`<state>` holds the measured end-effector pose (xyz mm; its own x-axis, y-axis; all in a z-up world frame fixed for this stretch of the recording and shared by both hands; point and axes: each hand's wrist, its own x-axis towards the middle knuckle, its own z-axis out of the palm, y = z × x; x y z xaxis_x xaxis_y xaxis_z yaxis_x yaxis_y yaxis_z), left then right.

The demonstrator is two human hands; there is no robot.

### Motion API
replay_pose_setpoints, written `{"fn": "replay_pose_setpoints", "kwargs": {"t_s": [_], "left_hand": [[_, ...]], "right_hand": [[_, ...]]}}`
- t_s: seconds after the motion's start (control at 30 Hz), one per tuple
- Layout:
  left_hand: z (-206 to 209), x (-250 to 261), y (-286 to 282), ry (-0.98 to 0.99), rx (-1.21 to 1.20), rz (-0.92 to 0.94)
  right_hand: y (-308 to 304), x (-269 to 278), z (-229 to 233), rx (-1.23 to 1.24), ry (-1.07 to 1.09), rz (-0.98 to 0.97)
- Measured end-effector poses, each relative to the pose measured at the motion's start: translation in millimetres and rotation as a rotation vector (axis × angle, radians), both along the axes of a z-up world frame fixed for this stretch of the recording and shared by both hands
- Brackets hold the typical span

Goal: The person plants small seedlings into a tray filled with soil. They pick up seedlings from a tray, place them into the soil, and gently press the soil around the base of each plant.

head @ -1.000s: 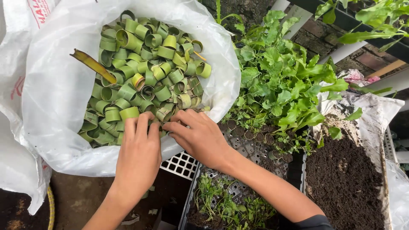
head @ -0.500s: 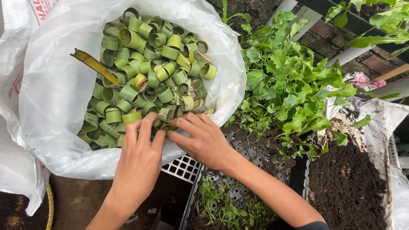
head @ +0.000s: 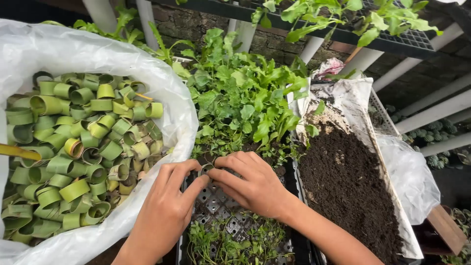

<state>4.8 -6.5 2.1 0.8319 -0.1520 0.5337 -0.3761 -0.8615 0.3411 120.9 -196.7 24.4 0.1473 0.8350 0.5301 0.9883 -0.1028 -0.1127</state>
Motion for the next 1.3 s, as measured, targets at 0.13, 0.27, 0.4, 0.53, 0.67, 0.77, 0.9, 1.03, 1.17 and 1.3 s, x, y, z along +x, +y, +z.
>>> {"fn": "replay_pose_setpoints", "kwargs": {"t_s": [0.13,0.27,0.4,0.53,0.67,0.77,0.9,1.03,1.17,1.3], "left_hand": [[1.0,21.2,-33.0,-0.006,0.001,-0.162],[-6.9,39.4,-70.0,0.007,0.054,-0.302],[-21.2,58.0,-108.1,0.071,0.039,-0.423],[-28.2,75.1,-148.1,0.071,0.007,-0.519],[-37.5,95.6,-183.6,0.077,0.112,-0.597],[-55.0,113.1,-209.4,0.07,0.223,-0.625],[-63.0,134.7,-233.9,0.048,0.304,-0.66],[-70.0,149.1,-246.4,0.059,0.346,-0.712],[-81.4,158.5,-254.4,-0.026,0.454,-0.729],[-97.0,164.1,-260.7,-0.049,0.421,-0.75]], "right_hand": [[-51.5,-5.5,1.6,0.002,0.029,-0.098],[-101.7,-14.3,-0.2,-0.028,0.018,-0.226],[-145.8,-20.3,-8.0,-0.06,0.031,-0.303],[-186.7,-25.3,-28.2,-0.062,0.041,-0.392],[-224.7,-23.8,-49.5,-0.038,0.068,-0.486],[-250.0,-21.4,-66.2,-0.022,0.068,-0.6],[-275.8,-14.3,-82.8,-0.033,0.06,-0.713],[-284.7,-11.7,-86.8,-0.051,0.076,-0.738],[-287.2,-6.8,-85.6,-0.132,-0.02,-0.734],[-289.3,-1.5,-81.4,-0.19,-0.186,-0.705]]}}
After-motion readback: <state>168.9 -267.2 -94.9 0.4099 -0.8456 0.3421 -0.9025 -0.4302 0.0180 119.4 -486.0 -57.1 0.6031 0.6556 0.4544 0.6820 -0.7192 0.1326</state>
